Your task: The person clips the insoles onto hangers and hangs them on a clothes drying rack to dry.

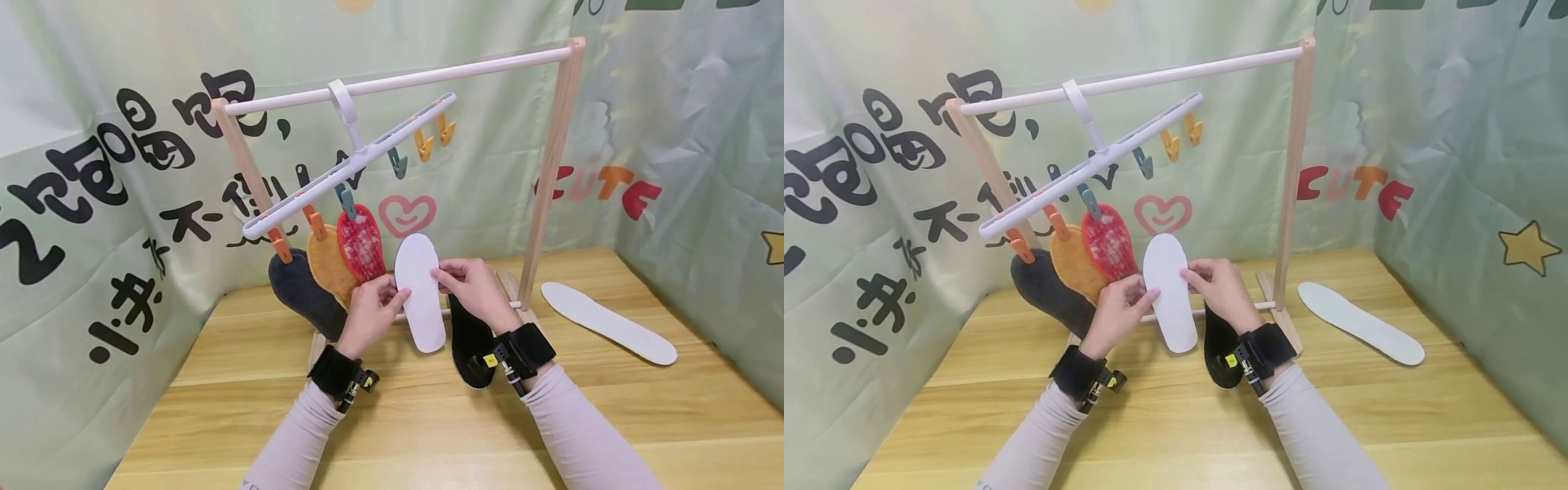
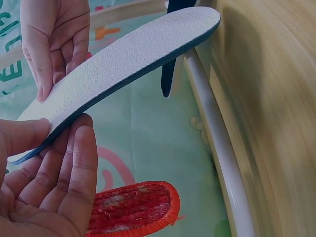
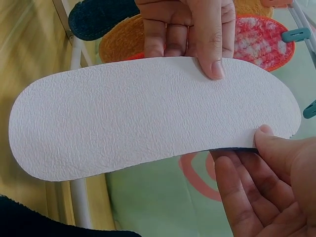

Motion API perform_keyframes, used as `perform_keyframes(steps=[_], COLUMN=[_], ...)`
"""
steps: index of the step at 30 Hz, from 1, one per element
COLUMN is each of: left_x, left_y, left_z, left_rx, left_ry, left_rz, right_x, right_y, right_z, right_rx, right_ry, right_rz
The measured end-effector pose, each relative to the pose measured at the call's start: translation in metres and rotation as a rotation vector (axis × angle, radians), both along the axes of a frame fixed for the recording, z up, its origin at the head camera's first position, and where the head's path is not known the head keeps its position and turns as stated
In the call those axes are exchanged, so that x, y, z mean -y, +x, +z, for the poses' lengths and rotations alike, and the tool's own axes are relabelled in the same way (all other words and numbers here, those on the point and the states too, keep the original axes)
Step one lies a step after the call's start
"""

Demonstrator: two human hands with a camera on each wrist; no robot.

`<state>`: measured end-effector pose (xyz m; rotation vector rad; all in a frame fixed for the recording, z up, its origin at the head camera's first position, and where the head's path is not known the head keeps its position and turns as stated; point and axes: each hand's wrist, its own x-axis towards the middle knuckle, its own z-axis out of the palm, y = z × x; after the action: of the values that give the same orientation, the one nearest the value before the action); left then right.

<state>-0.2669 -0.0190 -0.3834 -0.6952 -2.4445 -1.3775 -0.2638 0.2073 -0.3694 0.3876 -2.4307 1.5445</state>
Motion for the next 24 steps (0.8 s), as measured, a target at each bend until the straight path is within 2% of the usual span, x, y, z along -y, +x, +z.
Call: perform_keyframes(steps=[5,14,24], left_x=[0.000,0.000,0.000], left_y=[-0.001,-0.002,-0.006], left_z=[0.001,0.003,0.005], left_rx=[-0.002,-0.044,-0.056], left_ry=[-0.003,-0.012,0.005], left_rz=[0.008,0.021,0.022], right_x=[0.000,-0.001,-0.005], right_y=[0.000,-0.002,-0.007], right_z=[0.001,0.004,0.025], right_rx=[-0.008,-0.019,-0.053], right_ry=[-0.004,0.021,0.048], right_rz=[0.002,-0.009,-0.005])
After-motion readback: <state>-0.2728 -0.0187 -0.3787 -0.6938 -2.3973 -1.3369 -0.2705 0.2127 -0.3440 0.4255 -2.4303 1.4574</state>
